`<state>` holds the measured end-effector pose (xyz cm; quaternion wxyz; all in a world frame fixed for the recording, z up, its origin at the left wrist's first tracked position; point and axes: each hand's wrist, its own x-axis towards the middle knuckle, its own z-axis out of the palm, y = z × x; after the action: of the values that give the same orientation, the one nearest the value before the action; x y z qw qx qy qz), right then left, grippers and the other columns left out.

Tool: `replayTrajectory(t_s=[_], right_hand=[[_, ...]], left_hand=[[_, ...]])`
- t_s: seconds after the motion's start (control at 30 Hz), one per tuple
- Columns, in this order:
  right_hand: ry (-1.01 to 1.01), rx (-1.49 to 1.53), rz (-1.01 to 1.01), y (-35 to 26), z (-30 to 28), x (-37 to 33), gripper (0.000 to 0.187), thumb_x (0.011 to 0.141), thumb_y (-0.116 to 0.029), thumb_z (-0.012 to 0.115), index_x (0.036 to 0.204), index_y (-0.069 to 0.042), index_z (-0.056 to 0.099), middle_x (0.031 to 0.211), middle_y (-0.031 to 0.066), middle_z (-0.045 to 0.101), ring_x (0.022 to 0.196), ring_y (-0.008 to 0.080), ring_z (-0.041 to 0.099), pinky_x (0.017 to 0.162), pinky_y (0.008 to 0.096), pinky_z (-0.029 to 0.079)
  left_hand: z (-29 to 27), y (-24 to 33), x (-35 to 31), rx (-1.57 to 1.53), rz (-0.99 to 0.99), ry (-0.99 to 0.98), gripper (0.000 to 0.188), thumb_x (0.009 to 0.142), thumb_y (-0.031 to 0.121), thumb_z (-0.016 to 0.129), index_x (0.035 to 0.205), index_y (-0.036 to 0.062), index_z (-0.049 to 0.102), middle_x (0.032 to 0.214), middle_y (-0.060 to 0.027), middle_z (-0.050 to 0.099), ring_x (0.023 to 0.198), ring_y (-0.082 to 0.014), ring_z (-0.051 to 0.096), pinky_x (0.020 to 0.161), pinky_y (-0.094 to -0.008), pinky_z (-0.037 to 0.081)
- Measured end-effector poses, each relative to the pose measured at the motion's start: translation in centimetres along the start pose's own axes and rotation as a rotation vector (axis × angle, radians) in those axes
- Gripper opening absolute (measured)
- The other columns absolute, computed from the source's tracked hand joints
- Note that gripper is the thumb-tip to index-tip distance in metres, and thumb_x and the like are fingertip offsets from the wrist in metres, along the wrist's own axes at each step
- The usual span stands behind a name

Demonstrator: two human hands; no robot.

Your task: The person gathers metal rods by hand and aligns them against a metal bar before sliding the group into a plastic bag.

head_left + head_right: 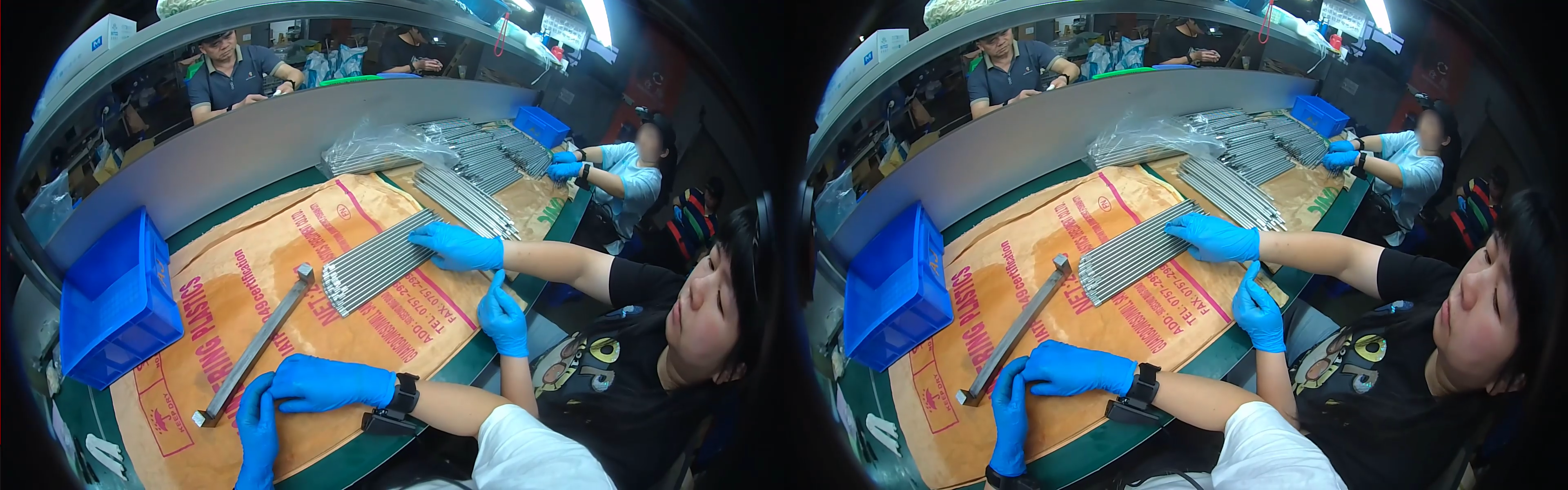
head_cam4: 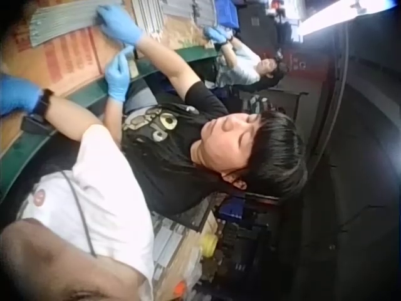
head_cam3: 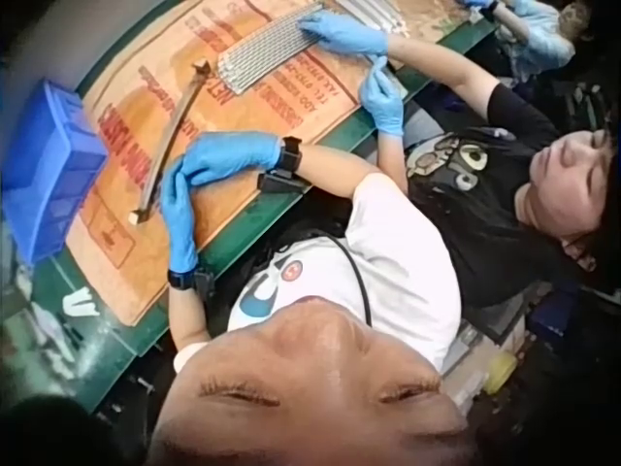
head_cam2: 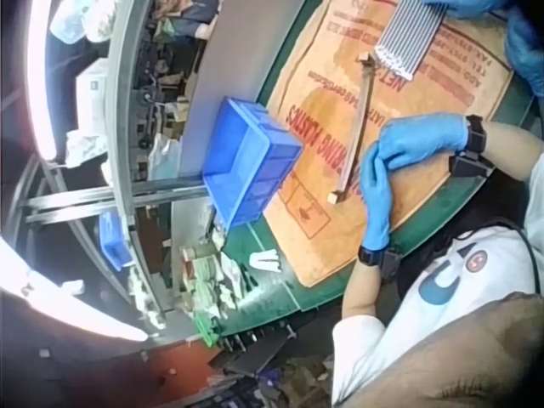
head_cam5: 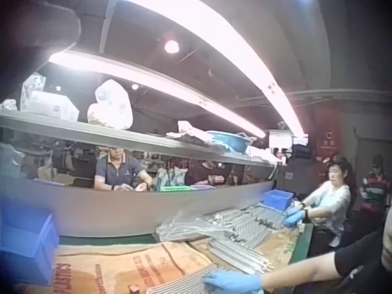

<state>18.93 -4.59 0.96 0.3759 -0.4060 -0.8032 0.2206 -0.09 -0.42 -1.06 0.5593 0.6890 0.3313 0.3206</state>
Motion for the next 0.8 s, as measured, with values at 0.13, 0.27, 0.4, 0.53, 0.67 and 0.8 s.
replayTrajectory(t_s=[0.13,0.27,0.4,0.53,0.67,0.8], right_hand=[[0.019,0.017,-0.015,0.0,-0.1,0.1,0.017,0.084,-0.02,0.064,0.094,-0.007,0.064,0.088,0.0138,0.063,0.087,0.0341,0.059,0.078,0.0459,0.047],[-0.111,-0.039,0.055,0.3,-0.5,0.0,0.021,0.088,-0.023,0.063,0.105,-0.009,0.066,0.098,0.015,0.065,0.089,0.0318,0.062,0.079,0.0401,0.049],[0.298,0.397,0.331,0.3,-3.3,0.7,0.048,0.093,-0.027,0.059,0.137,-0.01,0.047,0.112,0.0121,0.066,0.093,0.0213,0.066,0.079,0.0323,0.052],[0.678,0.598,0.572,2.6,-9.2,1.7,0.066,0.101,-0.037,0.046,0.153,-0.011,0.014,0.116,0.0134,0.063,0.089,0.0208,0.064,0.08,0.0331,0.054],[0.852,0.49,0.783,5.6,-17.2,2.1,0.07,0.1,-0.037,0.047,0.153,-0.012,0.008,0.115,0.0136,0.064,0.083,0.02,0.062,0.079,0.0346,0.054],[0.819,0.529,0.819,6.3,-19.3,2.0,0.057,0.099,-0.037,0.049,0.146,-0.01,0.031,0.111,0.0116,0.065,0.085,0.0194,0.062,0.077,0.0339,0.054]], left_hand=[[-0.1,0.2,0.0,0.024,0.005,-0.003,0.027,0.098,0.006,0.048,0.122,-0.0006,0.057,0.124,-0.0119,0.059,0.116,-0.0206,0.055,0.1,-0.0324,0.042],[0.0,-0.4,0.1,0.001,0.027,0.005,0.028,0.099,0.007,0.048,0.125,-0.0007,0.056,0.124,-0.0114,0.059,0.115,-0.0194,0.055,0.101,-0.032,0.042],[0.2,-0.5,-0.2,-0.07,0.009,0.051,0.031,0.097,0.004,0.05,0.127,-0.0008,0.054,0.124,-0.013,0.058,0.116,-0.0199,0.055,0.1,-0.032,0.042],[0.3,0.3,0.1,-0.051,-0.003,0.034,0.034,0.097,0.005,0.051,0.13,0.0004,0.053,0.124,-0.0119,0.059,0.116,-0.0194,0.055,0.1,-0.0325,0.043],[0.7,0.2,0.2,0.037,0.004,0.003,0.034,0.096,0.007,0.053,0.13,0.0014,0.053,0.125,-0.0102,0.059,0.116,-0.0196,0.056,0.101,-0.0337,0.044],[0.6,-1.0,0.3,0.097,0.067,-0.006,0.035,0.095,0.007,0.055,0.13,0.0021,0.054,0.127,-0.0107,0.059,0.118,-0.0206,0.056,0.101,-0.0345,0.044]])
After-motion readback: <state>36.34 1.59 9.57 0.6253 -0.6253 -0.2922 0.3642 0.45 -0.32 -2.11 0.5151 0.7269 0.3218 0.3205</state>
